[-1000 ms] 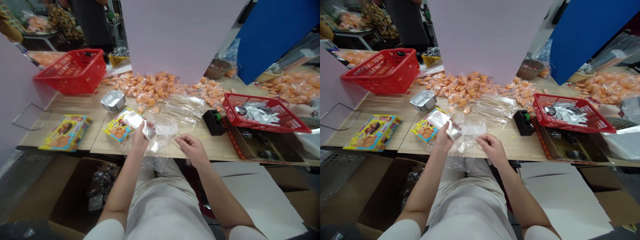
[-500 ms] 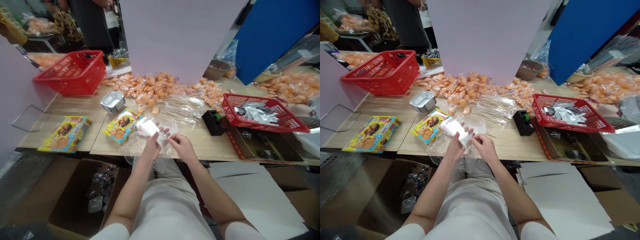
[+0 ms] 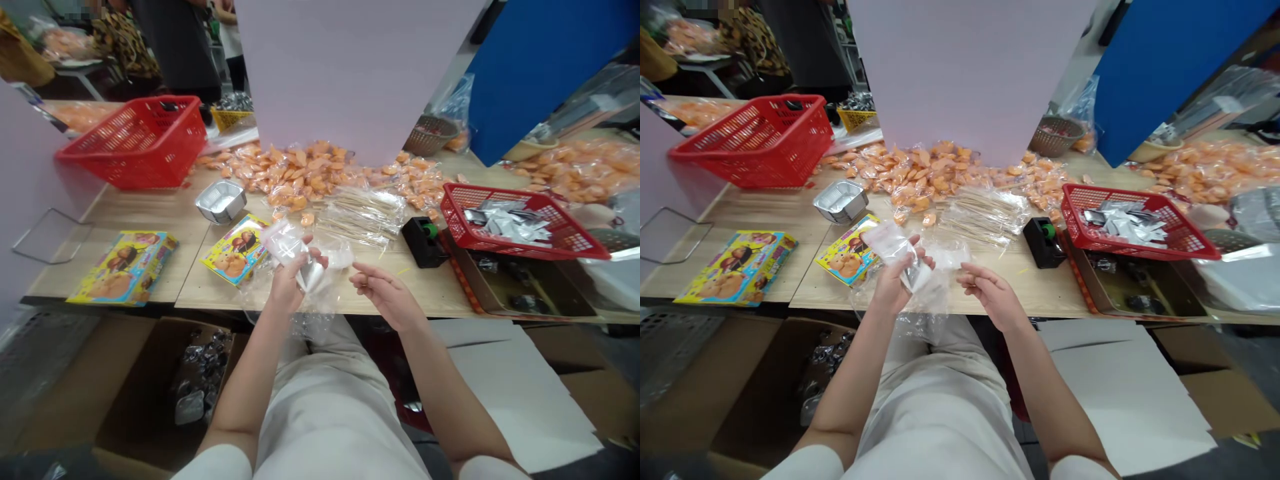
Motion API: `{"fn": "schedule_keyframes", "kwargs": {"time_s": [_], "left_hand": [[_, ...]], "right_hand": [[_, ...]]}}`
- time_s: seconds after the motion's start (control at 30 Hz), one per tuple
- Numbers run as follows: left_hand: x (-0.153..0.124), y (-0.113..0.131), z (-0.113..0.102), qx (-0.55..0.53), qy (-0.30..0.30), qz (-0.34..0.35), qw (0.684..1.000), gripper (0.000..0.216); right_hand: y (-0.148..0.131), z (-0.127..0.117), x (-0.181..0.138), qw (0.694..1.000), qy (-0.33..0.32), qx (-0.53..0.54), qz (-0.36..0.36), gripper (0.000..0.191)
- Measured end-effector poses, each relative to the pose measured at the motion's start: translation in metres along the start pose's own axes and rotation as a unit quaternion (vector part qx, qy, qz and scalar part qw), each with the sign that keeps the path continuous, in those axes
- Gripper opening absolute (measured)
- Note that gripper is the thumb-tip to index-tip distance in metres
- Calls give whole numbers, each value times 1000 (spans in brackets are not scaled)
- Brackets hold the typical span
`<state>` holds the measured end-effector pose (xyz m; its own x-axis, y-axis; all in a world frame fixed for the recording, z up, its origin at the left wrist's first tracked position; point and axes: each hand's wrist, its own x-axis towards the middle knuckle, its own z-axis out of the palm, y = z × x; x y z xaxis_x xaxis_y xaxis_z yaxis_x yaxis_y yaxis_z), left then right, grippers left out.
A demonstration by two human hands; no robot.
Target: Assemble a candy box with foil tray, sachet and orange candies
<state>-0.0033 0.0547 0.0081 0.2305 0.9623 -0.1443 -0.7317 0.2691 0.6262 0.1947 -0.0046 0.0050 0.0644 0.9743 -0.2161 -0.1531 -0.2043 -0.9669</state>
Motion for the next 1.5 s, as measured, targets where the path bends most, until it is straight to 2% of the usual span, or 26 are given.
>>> {"fn": "schedule_keyframes", "kwargs": {"time_s": [0.1, 0.2, 0.33, 0.43, 0.53, 0.67, 0.83, 0.9, 0.97, 1.1, 1.23, 1.3, 1.5], "left_hand": [[-4, 4, 5, 21, -22, -1, 1000, 41], [-7, 6, 11, -27, -27, -69, 997, 33], [-10, 2, 15, -129, -4, -209, 969, 18], [-15, -7, 14, -128, 12, -253, 959, 17], [-21, -18, 14, -81, -5, -248, 965, 19], [-27, -29, 15, -9, -17, -202, 979, 32], [-27, -38, 16, 14, -18, -187, 982, 48], [-27, -40, 17, 25, -19, -180, 983, 51], [-28, -40, 18, 38, -15, -175, 984, 54], [-31, -39, 18, 68, -9, -177, 982, 52], [-31, -44, 14, 89, -2, -158, 983, 55], [-31, -47, 13, 89, -9, -148, 985, 56], [-29, -53, 8, 33, -47, -184, 981, 48]], "right_hand": [[-10, -2, -2, 993, -24, 111, 42, 47], [-11, 5, 0, 984, -22, 162, 75, 42], [-2, 13, 4, 986, -27, 146, 76, 40], [1, 16, 7, 992, -13, 120, 40, 41], [1, 19, 10, 996, 23, 82, -17, 39], [6, 22, 9, 994, 58, -40, -88, 32], [15, 28, 2, 946, 149, -225, -179, 20], [15, 30, 0, 928, 177, -270, -189, 17], [14, 30, 0, 922, 190, -282, -184, 16], [9, 24, 1, 916, 176, -313, -178, 17], [4, 17, -1, 869, 153, -421, -209, 17], [0, 16, -4, 855, 153, -448, -211, 16], [-10, 17, -17, 896, 110, -405, -148, 13]]}}
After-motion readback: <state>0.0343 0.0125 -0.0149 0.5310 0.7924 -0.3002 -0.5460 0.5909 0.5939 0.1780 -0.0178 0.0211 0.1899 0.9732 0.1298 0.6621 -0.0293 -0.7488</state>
